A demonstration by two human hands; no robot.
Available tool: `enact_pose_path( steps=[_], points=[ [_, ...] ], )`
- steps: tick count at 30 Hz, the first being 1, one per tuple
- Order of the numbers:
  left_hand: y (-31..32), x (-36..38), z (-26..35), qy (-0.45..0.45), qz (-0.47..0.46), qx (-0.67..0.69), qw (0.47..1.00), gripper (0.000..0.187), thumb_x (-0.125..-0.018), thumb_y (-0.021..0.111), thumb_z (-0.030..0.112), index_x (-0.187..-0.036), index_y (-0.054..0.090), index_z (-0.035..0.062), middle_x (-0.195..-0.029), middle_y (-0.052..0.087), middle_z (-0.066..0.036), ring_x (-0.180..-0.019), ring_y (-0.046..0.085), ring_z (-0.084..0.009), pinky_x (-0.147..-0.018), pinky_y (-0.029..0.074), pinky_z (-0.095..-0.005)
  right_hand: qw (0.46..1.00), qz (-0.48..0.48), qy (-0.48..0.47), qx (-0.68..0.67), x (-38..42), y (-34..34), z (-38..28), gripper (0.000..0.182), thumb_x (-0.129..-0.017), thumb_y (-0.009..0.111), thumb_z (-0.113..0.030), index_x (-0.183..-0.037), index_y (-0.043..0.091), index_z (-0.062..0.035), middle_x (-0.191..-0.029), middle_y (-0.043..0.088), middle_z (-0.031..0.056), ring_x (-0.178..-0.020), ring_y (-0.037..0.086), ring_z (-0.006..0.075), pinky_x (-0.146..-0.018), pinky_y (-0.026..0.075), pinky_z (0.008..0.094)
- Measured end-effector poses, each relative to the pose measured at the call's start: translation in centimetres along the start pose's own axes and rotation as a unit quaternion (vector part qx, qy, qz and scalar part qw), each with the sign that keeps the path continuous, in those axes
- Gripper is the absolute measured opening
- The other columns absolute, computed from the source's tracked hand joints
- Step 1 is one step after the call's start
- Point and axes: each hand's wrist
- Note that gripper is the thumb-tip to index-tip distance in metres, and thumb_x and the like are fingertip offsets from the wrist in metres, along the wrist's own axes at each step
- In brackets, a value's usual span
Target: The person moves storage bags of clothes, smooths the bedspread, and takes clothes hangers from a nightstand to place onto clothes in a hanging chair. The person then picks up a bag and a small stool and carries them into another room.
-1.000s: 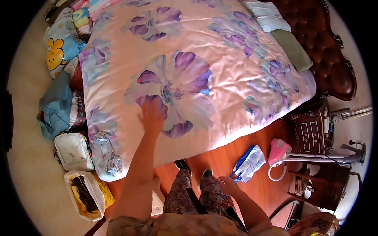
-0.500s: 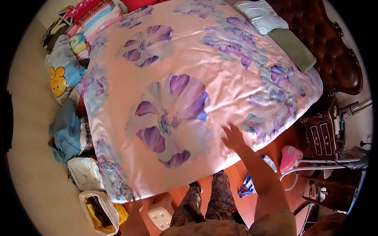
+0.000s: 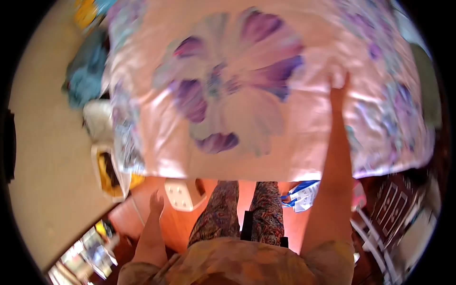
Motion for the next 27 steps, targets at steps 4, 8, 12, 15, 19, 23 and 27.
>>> enact_pose_path(
  steps=[4, 8, 12, 15, 19, 23, 27],
  points=[
    [0.9, 5.7, -0.6, -0.206, -0.067, 0.03, 0.976, 0.04, -0.07, 0.045, 0.021, -0.107, 0.039, 0.0058, -0.109, 0.04, -0.014, -0.1, 0.038, -0.0279, -0.084, 0.031, -0.0349, 0.992, 0.059, -0.088, 0.063, -5.4, -1.2, 0.6, 0.052, -0.069, 0.057, -0.028, -0.108, 0.038, 0.0019, -0.109, 0.039, 0.0158, -0.103, 0.036, 0.0251, -0.089, 0.026, 0.0325],
    [2.7, 7.7, -1.5, -0.261, -0.075, 0.04, 0.962, 0.043, -0.07, 0.046, 0.021, -0.11, 0.037, 0.0069, -0.111, 0.039, -0.014, -0.103, 0.036, -0.0278, -0.085, 0.03, -0.0345, 0.91, -0.26, 0.25, -0.206, 8.1, 10.9, -7.1, 0.028, -0.077, 0.037, -0.018, -0.1, 0.042, -0.0014, -0.097, 0.044, 0.0148, -0.095, 0.042, 0.0222, -0.076, 0.037, 0.0366],
    [2.5, 4.6, -3.4, -0.27, 0.013, 0.112, 0.956, 0.047, -0.07, 0.045, 0.021, -0.112, 0.033, 0.0032, -0.113, 0.036, -0.018, -0.104, 0.035, -0.0294, -0.086, 0.03, -0.0359, 0.67, -0.698, -0.192, -0.168, 25.9, 10.7, -27.7, 0.037, -0.075, 0.043, -0.027, -0.104, 0.042, -0.0043, -0.105, 0.043, 0.0146, -0.096, 0.043, 0.0236, -0.079, 0.035, 0.0363],
    [-0.1, 0.0, -5.7, -0.246, 0.145, 0.222, 0.932, 0.046, -0.071, 0.045, 0.018, -0.111, 0.031, -0.0016, -0.113, 0.033, -0.022, -0.104, 0.035, -0.031, -0.085, 0.03, -0.0372, 0.192, -0.908, -0.294, -0.226, 33.8, 5.2, -38.3, 0.045, -0.073, 0.048, -0.034, -0.108, 0.043, -0.0065, -0.11, 0.041, 0.0144, -0.096, 0.044, 0.0247, -0.08, 0.034, 0.0361],
    [-6.0, -3.6, -3.7, -0.186, 0.19, 0.306, 0.914, 0.047, -0.071, 0.047, 0.016, -0.111, 0.031, -0.0013, -0.113, 0.033, -0.022, -0.103, 0.035, -0.033, -0.085, 0.03, -0.0382, 0.723, -0.567, -0.385, -0.09, 27.6, 9.3, -27.4, 0.033, -0.079, 0.04, -0.018, -0.109, 0.039, -0.0059, -0.105, 0.044, 0.0111, -0.097, 0.042, 0.0199, -0.074, 0.038, 0.0294],
    [-6.9, -7.2, -4.3, -0.044, 0.237, 0.258, 0.936, 0.049, -0.069, 0.051, 0.015, -0.112, 0.031, 0.0014, -0.113, 0.03, -0.02, -0.104, 0.031, -0.0338, -0.086, 0.027, -0.0388, 0.917, -0.339, -0.104, -0.181, 6.6, 11.2, -19.0, 0.037, -0.076, 0.047, -0.016, -0.109, 0.039, -0.003, -0.108, 0.041, 0.0112, -0.096, 0.041, 0.0183, -0.081, 0.033, 0.0276],
    [-10.3, -11.9, -2.2, -0.01, 0.305, 0.153, 0.94, 0.057, -0.065, 0.056, 0.017, -0.113, 0.029, 0.0031, -0.115, 0.028, -0.02, -0.106, 0.028, -0.0341, -0.087, 0.025, -0.0387, 0.97, -0.12, 0.165, -0.131, -0.7, 7.3, -25.1, 0.044, -0.076, 0.043, -0.027, -0.112, 0.033, -0.0045, -0.114, 0.036, 0.01, -0.104, 0.033, 0.0182, -0.089, 0.022, 0.0304]
  ],
)
Point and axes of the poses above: each hand's wrist, its own x-axis away from the middle knuckle, its own y-axis out of the palm, z = x × y
